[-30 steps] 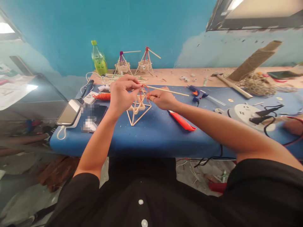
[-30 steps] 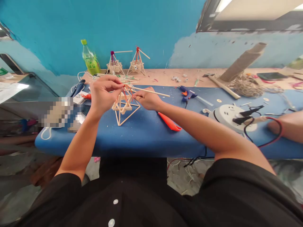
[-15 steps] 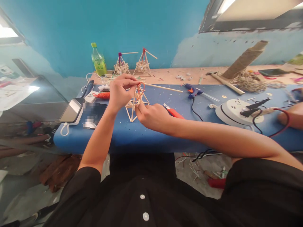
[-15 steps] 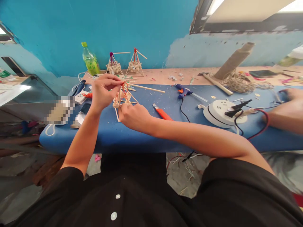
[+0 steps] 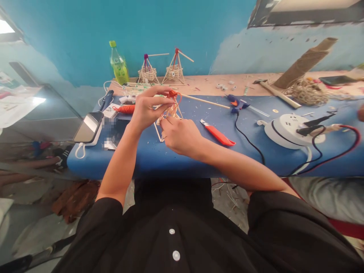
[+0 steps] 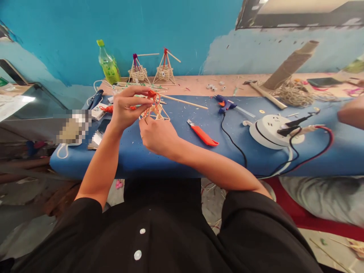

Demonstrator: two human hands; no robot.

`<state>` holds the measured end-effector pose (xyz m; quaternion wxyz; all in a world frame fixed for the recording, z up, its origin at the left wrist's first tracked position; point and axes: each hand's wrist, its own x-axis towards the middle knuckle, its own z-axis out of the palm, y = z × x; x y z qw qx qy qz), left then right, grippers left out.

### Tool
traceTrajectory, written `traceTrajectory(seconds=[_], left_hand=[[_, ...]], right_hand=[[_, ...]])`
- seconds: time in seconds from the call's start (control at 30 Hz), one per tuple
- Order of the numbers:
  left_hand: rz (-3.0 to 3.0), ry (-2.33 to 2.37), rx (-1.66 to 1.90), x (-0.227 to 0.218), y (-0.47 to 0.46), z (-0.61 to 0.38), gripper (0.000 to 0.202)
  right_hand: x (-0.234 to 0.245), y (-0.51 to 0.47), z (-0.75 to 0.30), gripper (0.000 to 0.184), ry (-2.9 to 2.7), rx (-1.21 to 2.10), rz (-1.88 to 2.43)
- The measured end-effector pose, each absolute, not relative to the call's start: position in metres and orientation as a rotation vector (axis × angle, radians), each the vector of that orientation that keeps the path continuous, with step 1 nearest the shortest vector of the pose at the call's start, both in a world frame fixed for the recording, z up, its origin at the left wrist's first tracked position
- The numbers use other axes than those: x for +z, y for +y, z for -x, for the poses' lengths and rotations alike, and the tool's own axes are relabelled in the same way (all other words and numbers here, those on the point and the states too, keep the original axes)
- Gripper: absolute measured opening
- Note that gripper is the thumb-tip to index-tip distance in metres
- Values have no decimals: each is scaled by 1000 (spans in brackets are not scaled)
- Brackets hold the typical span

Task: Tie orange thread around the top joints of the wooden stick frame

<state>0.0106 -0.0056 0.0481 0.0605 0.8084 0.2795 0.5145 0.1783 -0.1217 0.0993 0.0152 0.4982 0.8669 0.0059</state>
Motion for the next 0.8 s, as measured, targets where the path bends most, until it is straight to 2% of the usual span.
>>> traceTrajectory(seconds=[0.23, 0.37, 0.5, 0.63, 0.73, 0.8], left_hand=[[-2399, 829, 1639, 50, -16, -13, 29], [-2383, 868, 1626, 53, -20, -16, 11], [-2374, 887, 1619, 53, -18, -17, 15], [-2321, 873, 1621, 50, -11, -13, 18], [-2266, 879, 1601, 48, -5, -10, 17], [-2233, 896, 1592, 46, -1, -8, 16]], right_hand=[[86, -117, -183, 50, 2733, -4, -1556], [77, -113, -178, 57, 2788, 74, -1511], [74, -111, -173, 60, 2842, 102, -1506], [97, -107, -189, 50, 2942, 28, -1725], [126, -92, -208, 46, 3035, 185, -1937], [141, -74, -216, 38, 3123, 171, -1962]])
